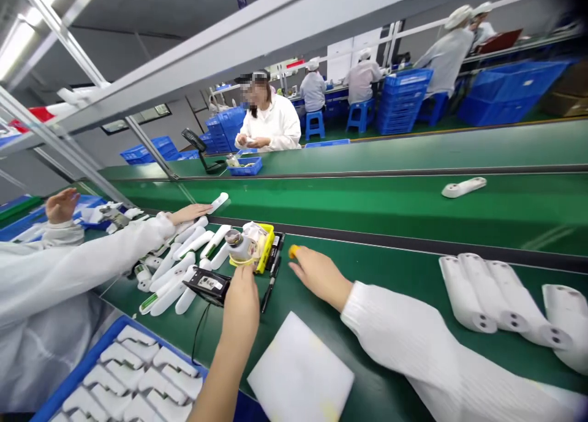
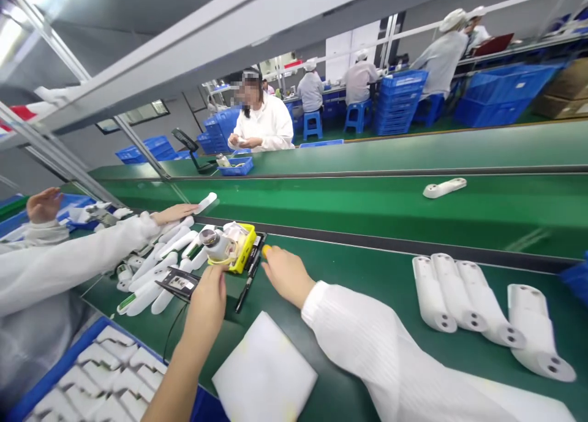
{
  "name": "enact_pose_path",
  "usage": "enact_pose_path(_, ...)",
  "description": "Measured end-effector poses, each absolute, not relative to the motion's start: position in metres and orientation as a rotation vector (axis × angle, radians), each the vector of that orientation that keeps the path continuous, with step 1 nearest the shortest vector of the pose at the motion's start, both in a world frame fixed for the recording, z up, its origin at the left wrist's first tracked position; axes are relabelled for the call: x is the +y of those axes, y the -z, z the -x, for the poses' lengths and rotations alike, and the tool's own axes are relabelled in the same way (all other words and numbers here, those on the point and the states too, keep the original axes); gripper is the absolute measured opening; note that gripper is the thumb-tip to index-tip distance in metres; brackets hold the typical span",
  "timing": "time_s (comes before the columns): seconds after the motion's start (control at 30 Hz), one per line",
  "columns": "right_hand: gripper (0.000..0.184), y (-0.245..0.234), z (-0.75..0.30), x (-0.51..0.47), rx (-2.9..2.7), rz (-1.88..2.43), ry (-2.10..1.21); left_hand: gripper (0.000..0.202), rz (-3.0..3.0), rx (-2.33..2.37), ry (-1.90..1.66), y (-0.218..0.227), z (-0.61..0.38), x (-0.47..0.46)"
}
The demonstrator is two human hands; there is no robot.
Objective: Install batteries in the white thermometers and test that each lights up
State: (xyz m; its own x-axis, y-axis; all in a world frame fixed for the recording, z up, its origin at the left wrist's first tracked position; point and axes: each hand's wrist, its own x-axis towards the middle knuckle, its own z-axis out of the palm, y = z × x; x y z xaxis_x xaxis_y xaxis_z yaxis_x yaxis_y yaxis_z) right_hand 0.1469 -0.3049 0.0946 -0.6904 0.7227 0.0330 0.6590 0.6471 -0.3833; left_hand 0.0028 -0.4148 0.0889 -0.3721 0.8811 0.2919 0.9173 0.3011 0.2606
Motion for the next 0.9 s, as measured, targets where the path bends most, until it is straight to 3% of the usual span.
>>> enact_pose_path(0.27,0.024,-0.073,-0.032,-0.291,-2.483,1.060,-0.772,0.026,1.614,-2.509,0.368,-0.116,-0.003,-0.388)
enact_pose_path(0.53,0.020,-0.070,-0.040,-0.272,-2.423,0.993,-0.944,0.028,1.551,-2.681,0.069,-0.125,0.016,-0.373)
enact_pose_path(0.9,0.022,-0.071,-0.050,-0.260,-2.344,1.010,-1.143,0.030,1.552,-2.669,-0.078,-0.113,0.017,-0.369)
